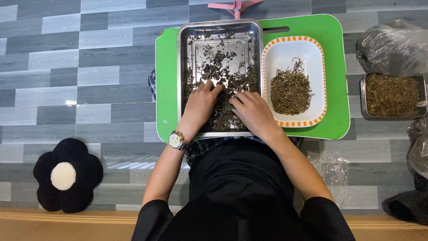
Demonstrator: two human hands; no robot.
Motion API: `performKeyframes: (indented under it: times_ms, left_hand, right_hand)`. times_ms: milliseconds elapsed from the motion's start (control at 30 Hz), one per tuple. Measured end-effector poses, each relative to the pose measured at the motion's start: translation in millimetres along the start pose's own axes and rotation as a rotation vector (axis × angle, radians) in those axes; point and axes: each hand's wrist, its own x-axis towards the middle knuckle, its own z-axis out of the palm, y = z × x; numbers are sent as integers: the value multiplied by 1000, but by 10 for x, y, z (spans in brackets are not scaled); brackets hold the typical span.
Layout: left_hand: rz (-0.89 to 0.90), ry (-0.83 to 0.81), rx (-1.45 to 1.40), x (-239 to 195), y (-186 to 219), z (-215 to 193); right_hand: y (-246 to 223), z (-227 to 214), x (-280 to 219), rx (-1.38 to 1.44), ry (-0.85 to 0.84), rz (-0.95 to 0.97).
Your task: Sorting dried tea leaves by hand to remove stems and debris
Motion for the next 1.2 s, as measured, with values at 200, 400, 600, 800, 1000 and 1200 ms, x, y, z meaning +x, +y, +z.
performKeyframes:
  times_ms: [200, 400, 600, 800, 1000, 1200]
  left_hand:
    - [7, 112, -18, 131, 5, -204]
    - [20, 144, -15, 216, -44, -232]
    - [41, 151, -9, 172, 77, -399]
    - [20, -37, -72, -211, 335, -604]
    - [-50, -199, -56, -412, 396, -432]
    - [-52, -116, -85, -377, 497, -301]
  right_hand:
    - [-47, 98, -38, 0, 108, 27]
    - [-33, 214, -119, 45, 194, 23]
    - [-89, 112, -121, 96, 227, 39]
    - [-160, -157, -163, 99, 74, 130]
    - [-109, -202, -273, 31, 28, 98]
    - [-151, -145, -220, -2, -77, 111]
